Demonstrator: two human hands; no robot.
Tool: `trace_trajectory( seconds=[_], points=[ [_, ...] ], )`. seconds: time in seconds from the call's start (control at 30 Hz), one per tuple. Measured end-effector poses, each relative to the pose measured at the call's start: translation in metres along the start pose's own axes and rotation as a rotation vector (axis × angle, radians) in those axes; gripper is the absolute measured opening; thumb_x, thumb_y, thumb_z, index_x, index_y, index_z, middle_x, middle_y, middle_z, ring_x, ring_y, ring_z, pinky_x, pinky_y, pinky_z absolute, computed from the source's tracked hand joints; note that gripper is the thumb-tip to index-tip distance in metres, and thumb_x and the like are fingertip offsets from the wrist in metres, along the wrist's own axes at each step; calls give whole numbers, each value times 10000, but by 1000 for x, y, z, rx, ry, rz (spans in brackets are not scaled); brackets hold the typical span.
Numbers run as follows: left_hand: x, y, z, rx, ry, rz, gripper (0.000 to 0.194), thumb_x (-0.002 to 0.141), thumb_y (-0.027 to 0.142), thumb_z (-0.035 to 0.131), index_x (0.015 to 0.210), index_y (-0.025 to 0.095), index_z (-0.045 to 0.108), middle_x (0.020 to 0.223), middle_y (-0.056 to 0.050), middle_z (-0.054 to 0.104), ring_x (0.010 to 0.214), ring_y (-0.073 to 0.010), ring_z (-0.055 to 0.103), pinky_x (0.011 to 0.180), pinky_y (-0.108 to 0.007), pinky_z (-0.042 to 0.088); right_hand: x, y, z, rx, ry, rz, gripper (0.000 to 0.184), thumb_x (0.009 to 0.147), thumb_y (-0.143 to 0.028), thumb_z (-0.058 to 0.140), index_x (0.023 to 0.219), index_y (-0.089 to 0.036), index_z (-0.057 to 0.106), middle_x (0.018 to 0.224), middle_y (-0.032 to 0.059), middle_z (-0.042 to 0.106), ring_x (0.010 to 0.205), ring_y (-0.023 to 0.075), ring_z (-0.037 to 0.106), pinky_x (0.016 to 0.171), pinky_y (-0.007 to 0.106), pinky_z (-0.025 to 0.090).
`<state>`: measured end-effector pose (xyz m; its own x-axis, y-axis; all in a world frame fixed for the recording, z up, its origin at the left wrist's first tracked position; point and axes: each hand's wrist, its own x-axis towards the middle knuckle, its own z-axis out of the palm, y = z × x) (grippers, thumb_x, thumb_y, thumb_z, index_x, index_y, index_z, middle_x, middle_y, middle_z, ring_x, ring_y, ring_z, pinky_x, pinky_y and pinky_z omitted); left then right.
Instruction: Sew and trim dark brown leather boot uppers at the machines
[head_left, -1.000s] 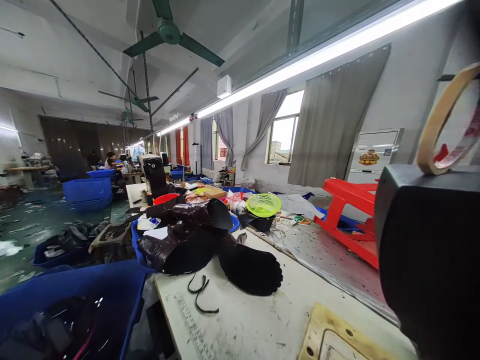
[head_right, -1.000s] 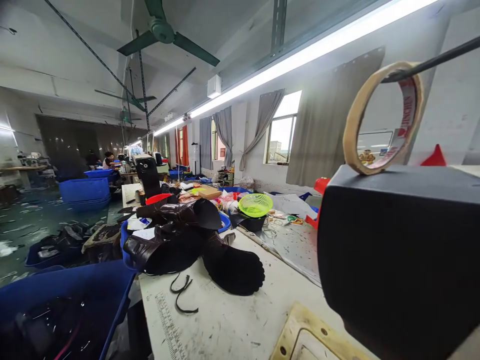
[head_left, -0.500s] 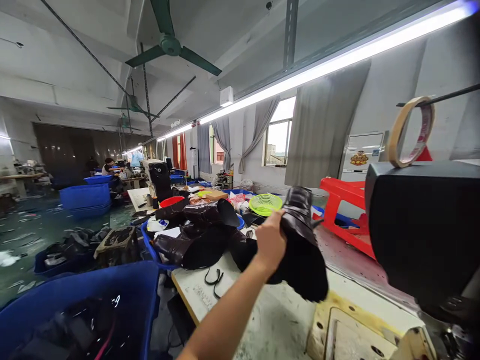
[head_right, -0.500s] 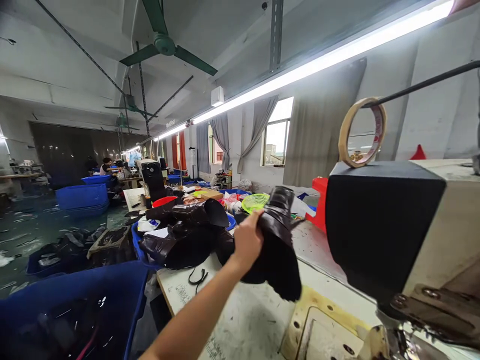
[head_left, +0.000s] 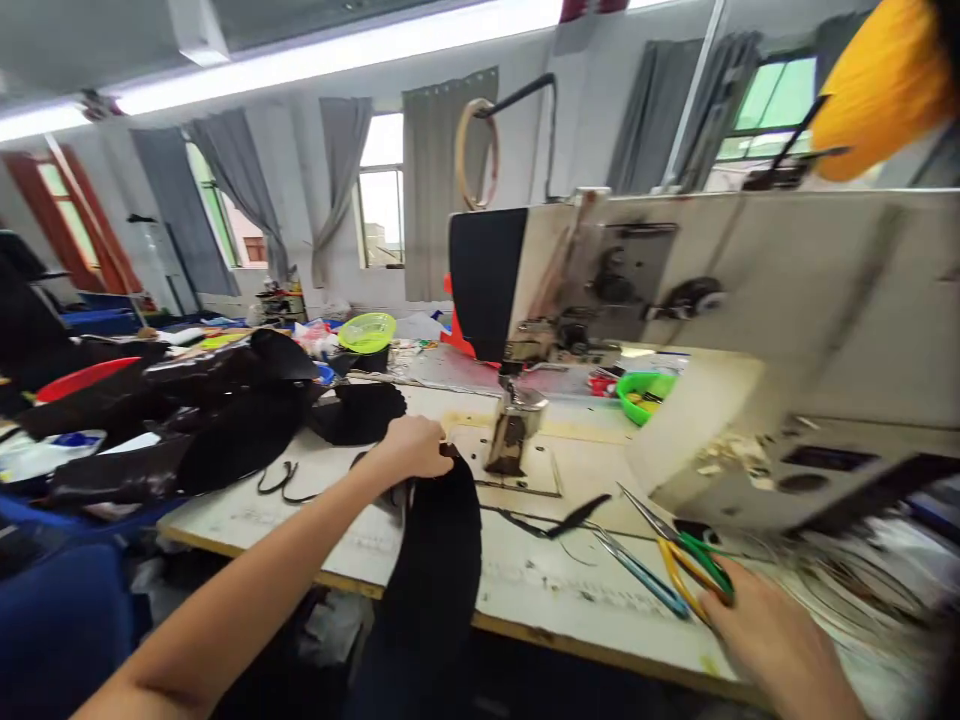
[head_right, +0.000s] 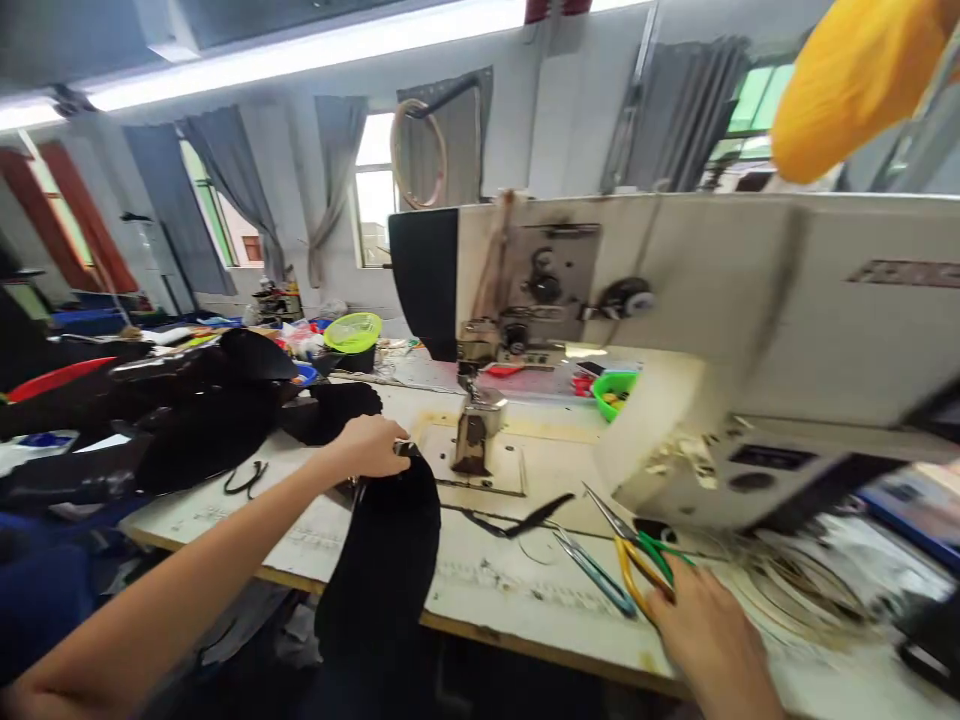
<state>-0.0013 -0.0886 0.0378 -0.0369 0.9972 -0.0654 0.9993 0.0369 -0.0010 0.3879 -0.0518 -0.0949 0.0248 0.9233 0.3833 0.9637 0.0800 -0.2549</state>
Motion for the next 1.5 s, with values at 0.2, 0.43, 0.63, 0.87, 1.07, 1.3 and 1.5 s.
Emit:
trace_trajectory(
  seconds=[0.2,0.43,0.63,0.87,1.07,1.3,1.5],
  points=[
    [-23,15,-19,95,-36,345,329,942,189,608,1271,180,583,1412,-97,525,1343,-293,457,1077,-515,430,-9,-5,-23,-7,-66,44,240,841,-206,567,1054,-128,647,989,186,699,910,349,669,691,386,451],
    [20,47,8,318,-272,444,241,839,212,752,1062,152,682,1421,-93,525,1350,-328,442,1081,-578,418,-85,-76,-23,211,-227,-242,201,878,-371,614,1026,-235,623,683,-21,678,647,206,677,590,271,390],
    [32,42,33,419,-279,483,249,850,281,750,1052,156,676,1378,-93,538,1318,-325,457,1039,-558,452,-88,-117,-13,116,-251,-387,216,868,-391,658,823,-196,578,715,27,666,645,232,652,557,299,202],
    [29,43,30,404,-273,530,81,837,134,723,913,140,696,1351,-76,561,1306,-315,463,1037,-569,449,-68,-140,-13,113,-320,-387,249,842,-404,668,757,-197,559,701,22,695,653,211,663,560,312,151],
    [35,31,20,282,-295,605,146,778,31,655,764,162,719,1274,-65,578,1183,-285,527,925,-448,497,-61,-158,-7,68,-378,-394,245,851,-423,675,801,-201,586,741,35,720,688,226,683,556,316,140],
    [33,25,6,106,-283,661,134,732,57,691,728,174,756,1181,-75,611,1082,-241,571,889,-309,463,-62,-162,-10,-45,-434,-430,224,898,-405,638,806,-209,582,687,31,704,639,220,672,538,299,165],
    [27,29,7,9,-253,666,162,732,0,657,727,128,757,1107,-89,635,969,-203,615,830,-268,475,-62,-169,-15,-117,-445,-480,226,924,-407,601,828,-203,605,624,40,665,597,236,652,516,294,177]
  ],
)
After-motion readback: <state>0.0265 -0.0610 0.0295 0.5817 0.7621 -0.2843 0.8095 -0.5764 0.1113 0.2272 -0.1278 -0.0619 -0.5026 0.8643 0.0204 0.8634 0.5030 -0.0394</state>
